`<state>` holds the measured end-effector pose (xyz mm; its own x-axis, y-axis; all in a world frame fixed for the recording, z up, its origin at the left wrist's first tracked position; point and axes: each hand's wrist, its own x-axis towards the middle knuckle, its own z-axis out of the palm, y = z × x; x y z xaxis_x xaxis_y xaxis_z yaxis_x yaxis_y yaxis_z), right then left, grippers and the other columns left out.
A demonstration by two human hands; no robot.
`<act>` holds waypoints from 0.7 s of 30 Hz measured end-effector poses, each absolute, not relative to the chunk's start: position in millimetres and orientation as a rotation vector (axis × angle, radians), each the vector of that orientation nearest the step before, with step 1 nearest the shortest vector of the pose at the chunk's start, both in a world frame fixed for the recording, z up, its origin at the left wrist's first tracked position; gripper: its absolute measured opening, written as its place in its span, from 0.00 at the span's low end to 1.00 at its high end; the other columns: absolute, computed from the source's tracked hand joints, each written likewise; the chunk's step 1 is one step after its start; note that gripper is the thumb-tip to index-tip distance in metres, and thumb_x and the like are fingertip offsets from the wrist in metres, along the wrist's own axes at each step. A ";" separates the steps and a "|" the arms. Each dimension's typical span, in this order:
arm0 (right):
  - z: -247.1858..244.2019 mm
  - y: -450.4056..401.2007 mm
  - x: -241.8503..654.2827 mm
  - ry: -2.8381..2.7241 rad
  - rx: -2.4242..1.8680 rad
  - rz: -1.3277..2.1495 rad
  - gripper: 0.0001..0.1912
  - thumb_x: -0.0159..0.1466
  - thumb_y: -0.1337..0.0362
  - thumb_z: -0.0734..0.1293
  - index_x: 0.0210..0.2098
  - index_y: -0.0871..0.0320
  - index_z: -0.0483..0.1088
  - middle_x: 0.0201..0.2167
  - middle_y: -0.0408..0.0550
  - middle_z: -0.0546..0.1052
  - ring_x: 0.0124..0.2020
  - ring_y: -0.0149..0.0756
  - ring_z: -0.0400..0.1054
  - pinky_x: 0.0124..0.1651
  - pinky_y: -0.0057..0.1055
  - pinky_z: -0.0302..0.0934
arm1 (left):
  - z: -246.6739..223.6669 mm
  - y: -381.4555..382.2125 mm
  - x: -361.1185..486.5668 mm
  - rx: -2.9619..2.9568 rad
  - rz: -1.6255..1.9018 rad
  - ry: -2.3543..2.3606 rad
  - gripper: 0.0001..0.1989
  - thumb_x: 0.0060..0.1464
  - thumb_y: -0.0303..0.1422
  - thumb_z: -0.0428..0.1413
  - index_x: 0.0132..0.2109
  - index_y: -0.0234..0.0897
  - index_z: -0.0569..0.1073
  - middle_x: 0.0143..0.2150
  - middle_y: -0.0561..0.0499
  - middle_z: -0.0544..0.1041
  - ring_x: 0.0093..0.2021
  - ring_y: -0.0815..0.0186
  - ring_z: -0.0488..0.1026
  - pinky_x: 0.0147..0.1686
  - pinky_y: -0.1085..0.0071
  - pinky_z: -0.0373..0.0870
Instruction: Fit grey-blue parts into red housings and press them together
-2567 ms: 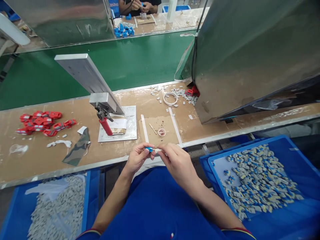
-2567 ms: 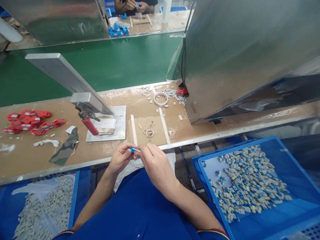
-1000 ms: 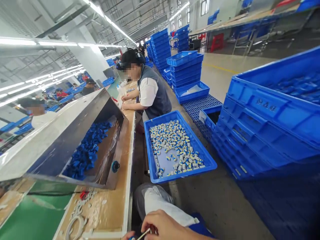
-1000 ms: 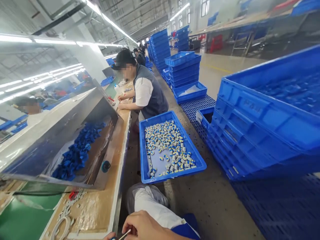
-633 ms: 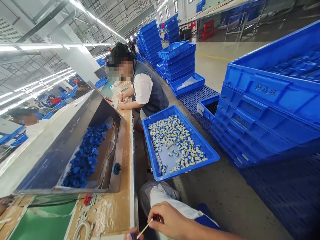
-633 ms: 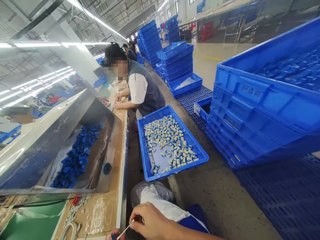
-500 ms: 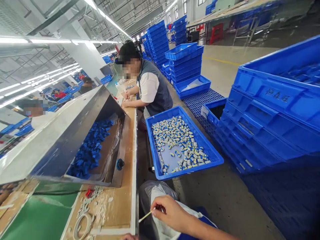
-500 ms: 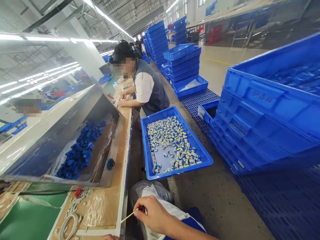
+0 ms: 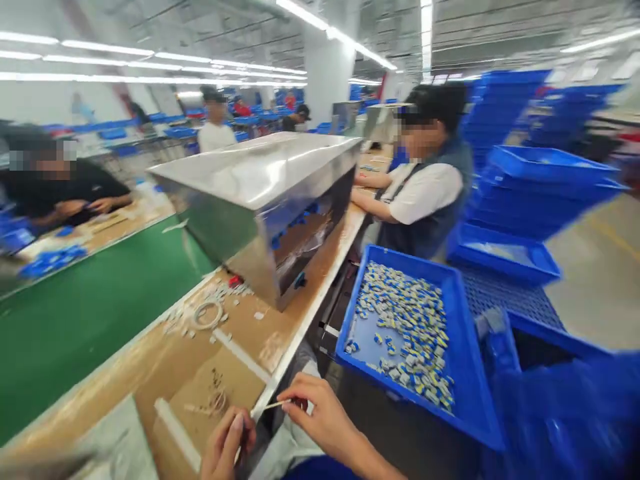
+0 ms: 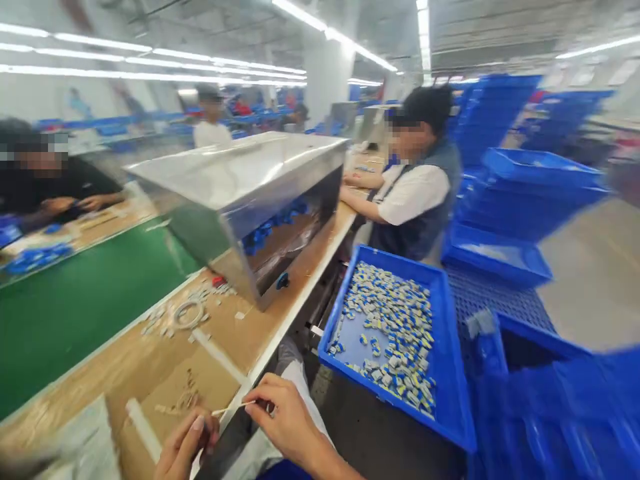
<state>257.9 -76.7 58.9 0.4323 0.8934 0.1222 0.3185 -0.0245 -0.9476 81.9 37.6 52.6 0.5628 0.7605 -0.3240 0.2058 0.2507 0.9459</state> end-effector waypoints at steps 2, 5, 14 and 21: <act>57.8 -73.8 251.6 -1.152 -1.551 0.682 0.13 0.69 0.57 0.67 0.40 0.56 0.83 0.31 0.48 0.78 0.31 0.33 0.72 0.34 0.26 0.64 | 57.9 32.2 79.0 1.391 0.463 0.890 0.33 0.53 0.65 0.54 0.24 0.37 0.68 0.22 0.51 0.67 0.25 0.67 0.61 0.28 0.70 0.61; 45.6 -72.2 254.1 -1.193 -1.531 0.653 0.14 0.70 0.55 0.66 0.40 0.55 0.82 0.30 0.47 0.78 0.30 0.34 0.72 0.34 0.27 0.65 | 66.2 33.9 71.6 1.505 0.470 0.904 0.35 0.57 0.66 0.48 0.24 0.38 0.65 0.23 0.52 0.64 0.25 0.67 0.60 0.28 0.70 0.59; -34.5 -4.7 324.4 -1.048 -1.830 0.193 0.23 0.72 0.50 0.60 0.38 0.59 0.80 0.34 0.52 0.80 0.34 0.39 0.73 0.39 0.33 0.66 | 87.7 54.4 46.6 1.619 0.605 1.106 0.31 0.59 0.64 0.47 0.30 0.39 0.67 0.25 0.53 0.65 0.26 0.66 0.62 0.28 0.70 0.61; -63.5 38.8 318.5 -1.026 -1.965 -0.055 0.25 0.73 0.52 0.56 0.40 0.61 0.80 0.33 0.55 0.78 0.36 0.44 0.70 0.42 0.38 0.60 | 98.1 107.9 27.1 1.931 0.599 1.303 0.22 0.62 0.53 0.49 0.38 0.39 0.74 0.29 0.52 0.74 0.30 0.63 0.71 0.32 0.69 0.66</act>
